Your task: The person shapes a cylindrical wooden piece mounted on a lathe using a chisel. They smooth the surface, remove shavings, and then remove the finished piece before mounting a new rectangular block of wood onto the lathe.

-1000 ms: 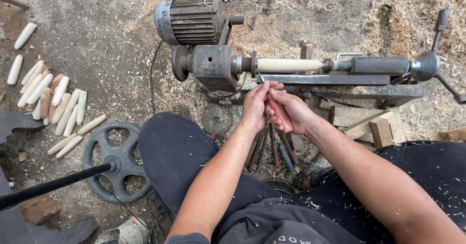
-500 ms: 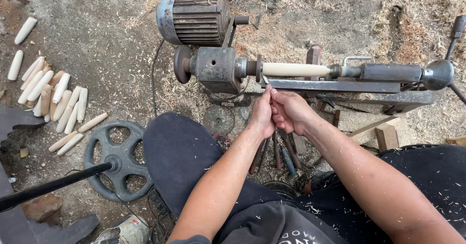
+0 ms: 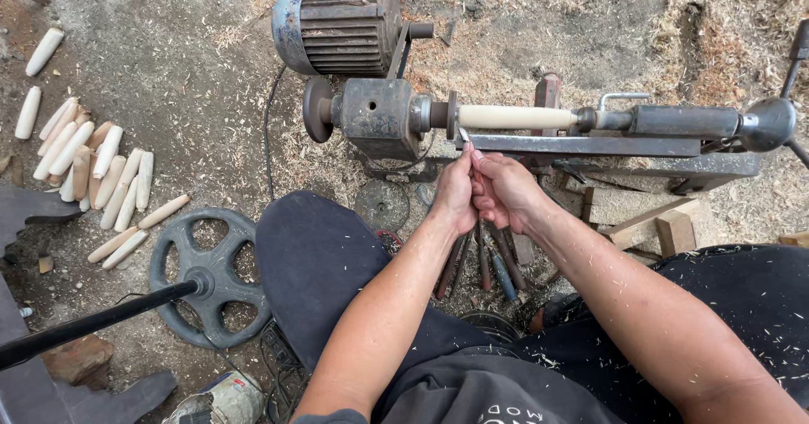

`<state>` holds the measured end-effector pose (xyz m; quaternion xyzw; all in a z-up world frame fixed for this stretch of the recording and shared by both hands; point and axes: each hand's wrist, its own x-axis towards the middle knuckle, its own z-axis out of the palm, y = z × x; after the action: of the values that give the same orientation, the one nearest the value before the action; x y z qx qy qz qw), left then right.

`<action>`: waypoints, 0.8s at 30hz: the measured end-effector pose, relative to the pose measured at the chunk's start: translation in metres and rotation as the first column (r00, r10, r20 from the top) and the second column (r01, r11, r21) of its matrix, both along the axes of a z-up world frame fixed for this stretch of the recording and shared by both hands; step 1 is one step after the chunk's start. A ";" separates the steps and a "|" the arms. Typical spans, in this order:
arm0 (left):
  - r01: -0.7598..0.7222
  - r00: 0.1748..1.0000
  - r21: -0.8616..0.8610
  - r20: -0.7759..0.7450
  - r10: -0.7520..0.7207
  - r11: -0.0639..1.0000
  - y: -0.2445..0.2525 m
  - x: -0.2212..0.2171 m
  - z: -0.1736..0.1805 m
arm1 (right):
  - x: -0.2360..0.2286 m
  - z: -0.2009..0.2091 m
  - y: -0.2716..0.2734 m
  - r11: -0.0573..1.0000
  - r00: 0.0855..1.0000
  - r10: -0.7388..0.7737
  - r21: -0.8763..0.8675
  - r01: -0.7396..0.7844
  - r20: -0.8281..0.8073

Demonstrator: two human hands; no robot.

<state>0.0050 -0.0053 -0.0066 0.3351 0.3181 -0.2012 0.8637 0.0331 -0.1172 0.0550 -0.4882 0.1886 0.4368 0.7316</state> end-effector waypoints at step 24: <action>0.093 0.990 -0.210 0.122 -0.068 0.973 -0.005 0.008 -0.023 | 0.014 0.017 -0.014 0.948 0.975 0.217 -0.248 -0.200 0.044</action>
<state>0.0129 -0.0104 -0.0296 0.2634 0.2308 -0.2498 0.9027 0.0467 -0.1312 0.0719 -0.6062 0.1620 0.4678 0.6224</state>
